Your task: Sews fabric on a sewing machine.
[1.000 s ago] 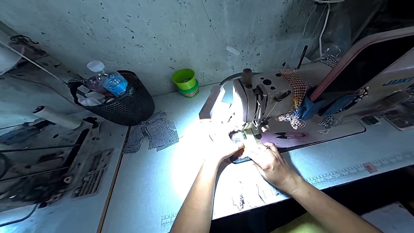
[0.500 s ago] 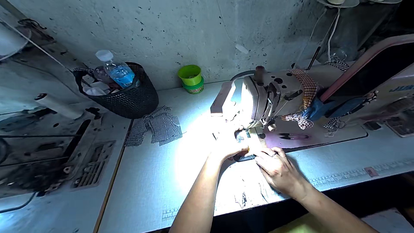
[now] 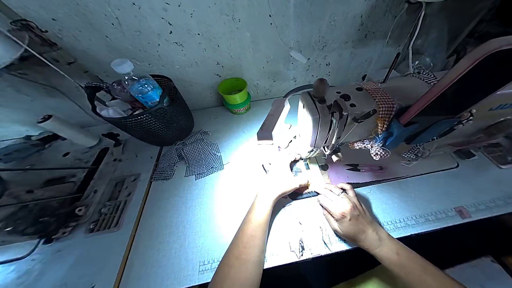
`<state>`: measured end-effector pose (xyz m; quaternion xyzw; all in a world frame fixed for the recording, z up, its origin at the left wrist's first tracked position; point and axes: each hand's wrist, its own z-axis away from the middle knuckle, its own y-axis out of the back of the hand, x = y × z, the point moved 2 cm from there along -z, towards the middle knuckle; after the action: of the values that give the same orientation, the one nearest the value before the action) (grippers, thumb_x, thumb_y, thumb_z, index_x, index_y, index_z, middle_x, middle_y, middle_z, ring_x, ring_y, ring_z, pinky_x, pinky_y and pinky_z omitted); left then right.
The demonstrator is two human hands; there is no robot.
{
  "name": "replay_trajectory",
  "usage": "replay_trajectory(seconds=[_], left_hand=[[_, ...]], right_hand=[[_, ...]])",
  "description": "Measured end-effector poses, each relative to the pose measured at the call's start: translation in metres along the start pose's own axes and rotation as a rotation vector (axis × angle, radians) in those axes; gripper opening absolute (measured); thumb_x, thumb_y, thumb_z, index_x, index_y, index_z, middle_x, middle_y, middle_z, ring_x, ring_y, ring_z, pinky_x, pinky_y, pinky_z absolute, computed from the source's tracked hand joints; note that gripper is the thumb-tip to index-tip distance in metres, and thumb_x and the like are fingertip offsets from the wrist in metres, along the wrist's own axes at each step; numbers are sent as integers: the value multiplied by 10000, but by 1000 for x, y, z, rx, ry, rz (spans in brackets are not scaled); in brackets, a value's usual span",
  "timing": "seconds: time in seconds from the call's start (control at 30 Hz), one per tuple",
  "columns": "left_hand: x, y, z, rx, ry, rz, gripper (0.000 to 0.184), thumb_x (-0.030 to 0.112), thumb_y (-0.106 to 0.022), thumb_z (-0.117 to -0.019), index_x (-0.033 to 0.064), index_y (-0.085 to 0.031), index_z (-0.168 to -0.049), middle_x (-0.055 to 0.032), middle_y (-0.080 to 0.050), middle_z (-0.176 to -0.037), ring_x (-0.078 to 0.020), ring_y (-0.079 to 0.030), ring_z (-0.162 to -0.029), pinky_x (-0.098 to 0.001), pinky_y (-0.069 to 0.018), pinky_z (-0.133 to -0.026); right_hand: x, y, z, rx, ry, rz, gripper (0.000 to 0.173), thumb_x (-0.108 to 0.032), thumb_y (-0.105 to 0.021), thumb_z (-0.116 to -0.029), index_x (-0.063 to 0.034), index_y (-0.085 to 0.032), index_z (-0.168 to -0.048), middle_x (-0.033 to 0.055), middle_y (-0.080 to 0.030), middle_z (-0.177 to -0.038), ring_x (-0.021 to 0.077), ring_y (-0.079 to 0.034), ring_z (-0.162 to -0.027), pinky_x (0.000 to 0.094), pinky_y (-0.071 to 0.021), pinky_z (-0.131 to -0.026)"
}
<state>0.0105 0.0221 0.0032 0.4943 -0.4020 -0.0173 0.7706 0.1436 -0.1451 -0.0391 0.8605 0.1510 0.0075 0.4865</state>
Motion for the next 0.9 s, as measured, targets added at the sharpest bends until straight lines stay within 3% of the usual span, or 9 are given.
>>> replay_trajectory(seconds=[0.07,0.1,0.2,0.23,0.47,0.67,0.73,0.8,0.9], left_hand=[[-2,0,-3,29,-22,-23,592,454,-830,-811,157,-651,-1291,-76,-617,-1309,-230,-590,-1182,-506,-472,-994],[-3,-1,-5,47,-38,-7,575,434,-841,-808,134,-669,-1268,-87,-610,-1328,-240,-556,-1230,-509,-413,-1050],[-4,-1,-8,94,-50,-25,542,444,-837,-806,128,-691,-1221,-100,-606,-1319,-254,-530,-1271,-505,-404,-1075],[-5,0,-9,88,-34,-23,550,451,-829,-810,134,-691,-1238,-93,-598,-1344,-250,-508,-1301,-512,-366,-1104],[-3,0,-12,156,-103,21,404,307,-782,-856,74,-716,-1179,-110,-648,-1271,-242,-555,-1249,-444,-426,-1070],[-6,-4,-11,223,-117,19,416,276,-690,-924,75,-670,-1288,-122,-640,-1317,-257,-545,-1291,-492,-378,-1123],[-8,-6,-11,338,-129,78,408,236,-705,-902,75,-668,-1276,-111,-686,-1214,-227,-618,-1182,-464,-472,-1039],[-10,-5,-10,469,-153,89,336,214,-719,-872,68,-671,-1171,-68,-697,-1017,-168,-667,-962,-393,-553,-872],[-7,-3,-7,478,-134,37,197,247,-732,-857,76,-720,-953,-36,-655,-830,-166,-624,-802,-406,-518,-777]], right_hand=[[1,-1,-5,-16,-17,11,320,-227,-432,-1018,-112,-726,-965,42,-745,-1206,213,-665,-1178,456,-431,-1041],[1,-2,-8,-32,-33,8,329,-231,-430,-1022,-104,-733,-1012,51,-741,-1215,222,-663,-1188,467,-433,-1049],[1,-7,-16,-45,-68,5,365,-222,-435,-1010,-99,-746,-1156,48,-723,-1280,229,-660,-1209,485,-438,-1065],[0,-9,-17,-35,-69,6,363,-222,-439,-1007,-99,-746,-1156,52,-725,-1271,230,-663,-1200,487,-441,-1061],[2,-10,-12,-26,-90,-54,405,-275,-444,-995,-104,-738,-1214,34,-688,-1355,211,-623,-1276,451,-432,-1095],[3,-8,-11,-37,-125,-118,393,-280,-506,-958,-80,-738,-1204,41,-680,-1366,237,-612,-1288,437,-469,-1067],[3,-9,-10,-8,-125,-131,394,-266,-496,-956,-89,-738,-1212,43,-688,-1350,235,-618,-1271,423,-484,-1046],[4,-10,-10,22,-127,-133,396,-258,-502,-947,-89,-738,-1216,55,-700,-1321,234,-633,-1245,403,-498,-1037],[5,-9,-10,43,-148,-149,390,-237,-526,-939,-78,-732,-1230,70,-709,-1290,232,-647,-1219,381,-509,-1035]])
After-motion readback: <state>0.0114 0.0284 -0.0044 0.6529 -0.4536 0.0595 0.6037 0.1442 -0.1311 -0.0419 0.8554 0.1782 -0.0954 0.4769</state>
